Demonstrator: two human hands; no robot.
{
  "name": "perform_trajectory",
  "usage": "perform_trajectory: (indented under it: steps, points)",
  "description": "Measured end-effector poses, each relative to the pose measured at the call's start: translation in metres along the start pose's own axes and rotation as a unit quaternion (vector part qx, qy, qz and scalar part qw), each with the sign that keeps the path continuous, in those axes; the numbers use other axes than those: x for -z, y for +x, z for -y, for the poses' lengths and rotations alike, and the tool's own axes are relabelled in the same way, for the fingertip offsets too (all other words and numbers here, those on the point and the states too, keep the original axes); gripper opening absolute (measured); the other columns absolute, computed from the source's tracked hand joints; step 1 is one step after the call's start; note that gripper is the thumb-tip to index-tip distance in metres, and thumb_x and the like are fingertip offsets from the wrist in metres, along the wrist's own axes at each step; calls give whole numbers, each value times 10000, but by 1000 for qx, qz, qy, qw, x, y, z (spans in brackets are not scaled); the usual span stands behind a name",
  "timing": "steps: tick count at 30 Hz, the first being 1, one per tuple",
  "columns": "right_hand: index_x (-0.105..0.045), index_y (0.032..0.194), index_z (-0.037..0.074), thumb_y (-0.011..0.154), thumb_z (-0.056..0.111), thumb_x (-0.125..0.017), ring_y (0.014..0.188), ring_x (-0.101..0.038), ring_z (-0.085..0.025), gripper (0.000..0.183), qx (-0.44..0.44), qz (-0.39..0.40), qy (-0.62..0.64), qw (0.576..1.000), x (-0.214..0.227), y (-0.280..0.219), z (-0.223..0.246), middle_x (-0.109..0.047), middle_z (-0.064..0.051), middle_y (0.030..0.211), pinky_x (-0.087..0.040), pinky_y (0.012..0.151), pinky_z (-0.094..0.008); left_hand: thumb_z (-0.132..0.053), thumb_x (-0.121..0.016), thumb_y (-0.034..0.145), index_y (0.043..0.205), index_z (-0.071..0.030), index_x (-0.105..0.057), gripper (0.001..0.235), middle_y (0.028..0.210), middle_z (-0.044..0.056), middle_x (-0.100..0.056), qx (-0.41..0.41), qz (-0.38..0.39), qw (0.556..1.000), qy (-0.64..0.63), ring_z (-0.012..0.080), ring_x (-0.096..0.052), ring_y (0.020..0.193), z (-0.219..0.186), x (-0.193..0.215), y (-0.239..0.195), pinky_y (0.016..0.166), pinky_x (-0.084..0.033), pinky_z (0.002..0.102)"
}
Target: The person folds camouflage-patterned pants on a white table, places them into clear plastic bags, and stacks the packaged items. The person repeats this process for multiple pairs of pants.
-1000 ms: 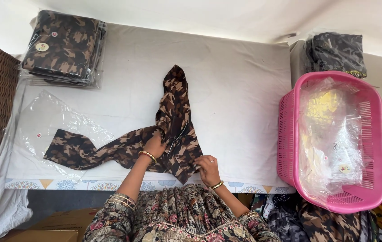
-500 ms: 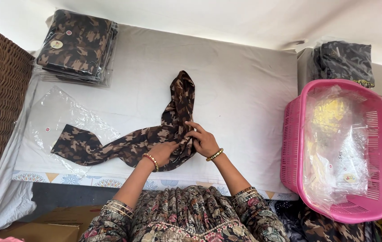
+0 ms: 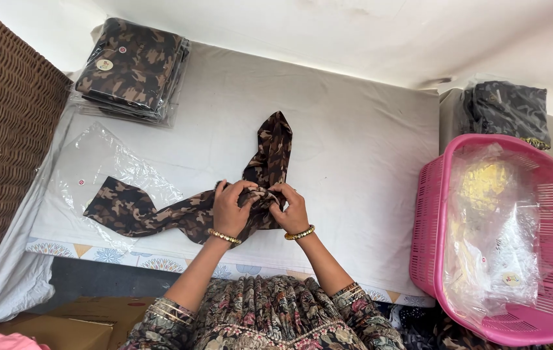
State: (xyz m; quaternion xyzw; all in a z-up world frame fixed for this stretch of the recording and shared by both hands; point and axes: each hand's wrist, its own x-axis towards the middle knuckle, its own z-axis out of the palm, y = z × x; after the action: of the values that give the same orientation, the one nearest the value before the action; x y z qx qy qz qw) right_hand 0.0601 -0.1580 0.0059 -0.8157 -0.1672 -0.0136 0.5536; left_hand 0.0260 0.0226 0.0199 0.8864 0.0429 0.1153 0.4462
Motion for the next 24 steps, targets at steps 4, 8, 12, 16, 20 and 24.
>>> perform_trajectory:
  steps: [4, 8, 12, 16, 20, 24]
  points:
    - [-674, 1081, 67, 675, -2, -685, 747, -626, -187, 412, 33, 34, -55, 997, 19, 13, 19, -701, -52, 947, -515, 669, -285, -139, -786, 833, 1055, -142, -724, 231, 931, -23, -708, -195, -11, 977, 81, 200, -664, 900, -83, 71, 28, 1174, -320, 556]
    - [-681, 1088, 85, 683, -34, -699, 745, -610, -194, 422, 21, 77, -16, 997, 28, 23, 12, -693, -52, 917, -498, 669, -313, -128, -779, 849, 1050, -147, -735, 207, 875, -24, -669, -319, -29, 937, 135, 179, -625, 855, -130, 113, 40, 1163, -340, 555]
    - [-655, 1084, 75, 730, -1, -754, 806, -639, -215, 376, 41, 137, 19, 990, 25, 22, -10, -659, -88, 917, -542, 748, -335, -76, -736, 899, 1060, -158, -763, 182, 861, -39, -673, -393, -68, 904, 155, 152, -612, 829, -167, 153, 47, 1131, -362, 536]
    - [-678, 1201, 105, 796, 80, -754, 846, -707, -202, 413, -26, 156, 7, 987, -4, 12, -21, -733, -72, 980, -556, 751, -331, -81, -733, 928, 1052, -153, -769, 148, 876, -29, -693, -433, -115, 882, 146, 148, -609, 819, -207, 196, 44, 1128, -358, 547]
    - [-723, 1101, 90, 818, 108, -800, 857, -730, -233, 294, -63, 125, 10, 990, -41, -6, -51, -749, -86, 966, -572, 769, -338, -164, -740, 941, 996, -176, -746, 57, 879, -22, -710, -442, -186, 869, 125, 156, -638, 841, -246, 229, 37, 1122, -332, 565]
    - [-705, 1063, 51, 728, 4, -750, 833, -714, -248, 341, -51, 25, -23, 998, -51, -16, -70, -721, -108, 930, -567, 744, -333, -356, -704, 913, 1024, -183, -675, 208, 895, -10, -706, -446, -198, 864, 125, 178, -654, 882, -262, 263, 30, 1125, -299, 549]
